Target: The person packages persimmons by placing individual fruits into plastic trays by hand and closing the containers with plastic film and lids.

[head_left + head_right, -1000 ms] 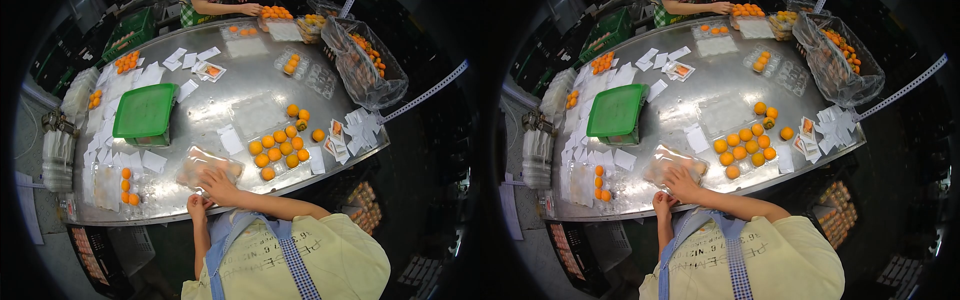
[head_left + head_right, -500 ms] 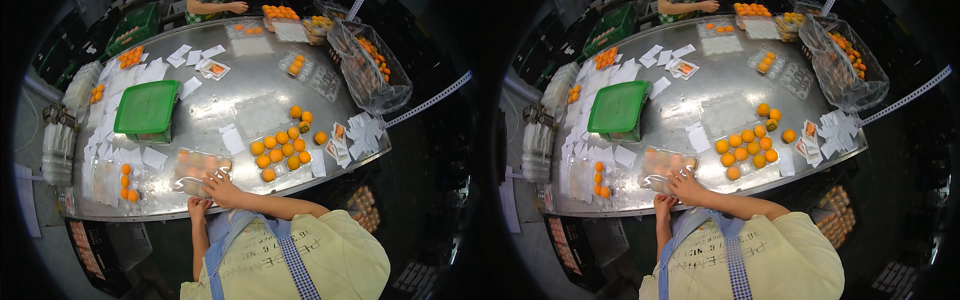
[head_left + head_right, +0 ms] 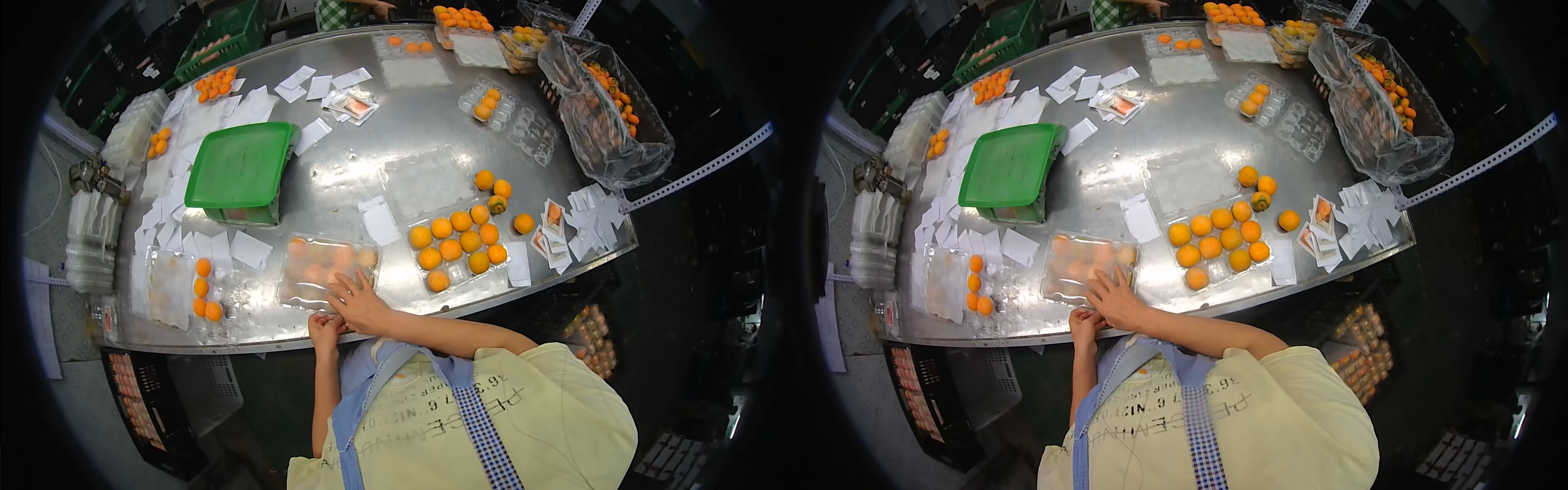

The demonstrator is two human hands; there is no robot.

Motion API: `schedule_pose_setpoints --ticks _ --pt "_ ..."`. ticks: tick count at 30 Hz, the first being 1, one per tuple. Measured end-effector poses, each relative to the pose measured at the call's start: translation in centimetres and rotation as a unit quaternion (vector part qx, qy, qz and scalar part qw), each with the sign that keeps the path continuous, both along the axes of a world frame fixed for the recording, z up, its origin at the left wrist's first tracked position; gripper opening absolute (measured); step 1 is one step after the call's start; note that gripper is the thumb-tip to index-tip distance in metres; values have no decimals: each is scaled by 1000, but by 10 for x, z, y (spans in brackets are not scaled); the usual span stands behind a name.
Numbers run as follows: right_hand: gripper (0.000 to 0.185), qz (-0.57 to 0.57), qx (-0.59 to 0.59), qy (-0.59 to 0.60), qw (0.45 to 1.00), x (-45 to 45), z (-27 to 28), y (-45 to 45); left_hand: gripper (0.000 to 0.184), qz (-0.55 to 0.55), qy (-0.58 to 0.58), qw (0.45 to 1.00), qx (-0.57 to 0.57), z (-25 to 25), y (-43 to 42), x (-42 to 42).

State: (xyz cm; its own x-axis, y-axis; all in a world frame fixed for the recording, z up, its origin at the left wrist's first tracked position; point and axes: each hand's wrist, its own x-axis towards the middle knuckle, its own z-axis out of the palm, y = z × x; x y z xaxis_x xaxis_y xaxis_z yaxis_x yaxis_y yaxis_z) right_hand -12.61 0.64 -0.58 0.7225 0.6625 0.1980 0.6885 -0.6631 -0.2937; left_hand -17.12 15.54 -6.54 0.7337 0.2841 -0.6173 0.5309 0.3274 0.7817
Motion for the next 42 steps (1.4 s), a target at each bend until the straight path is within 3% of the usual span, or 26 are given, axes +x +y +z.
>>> schedule_pose_setpoints --ticks 6,10,13,15,16,17,20,30,40,42 --pt "63 28 -11 -29 999 -6 -3 7 34 11 -4 1000 14 -7 -2 3" --pt "69 25 34 33 999 -4 8 5 34 12 -7 1000 -11 -6 -2 5" --pt "77 16 88 83 993 0 12 5 34 -2 6 999 32 -6 -3 6" --pt "74 5 98 78 992 1 13 4 38 -1 13 999 44 2 -6 6" --pt "72 -2 95 78 992 1 19 3 30 -2 2 998 59 7 -8 6" --pt "67 7 174 86 981 5 21 4 31 9 -3 998 58 12 -9 6" --pt "61 -8 222 133 966 10 29 1 32 21 3 999 40 1 -7 5" --pt "58 -33 230 136 963 17 38 -3 37 14 15 998 57 5 -5 7" --pt "55 -22 251 78 965 25 38 -6 39 30 -22 991 129 -37 -3 3" --pt "52 -56 261 146 953 24 43 -8 33 53 20 998 39 3 -4 5"
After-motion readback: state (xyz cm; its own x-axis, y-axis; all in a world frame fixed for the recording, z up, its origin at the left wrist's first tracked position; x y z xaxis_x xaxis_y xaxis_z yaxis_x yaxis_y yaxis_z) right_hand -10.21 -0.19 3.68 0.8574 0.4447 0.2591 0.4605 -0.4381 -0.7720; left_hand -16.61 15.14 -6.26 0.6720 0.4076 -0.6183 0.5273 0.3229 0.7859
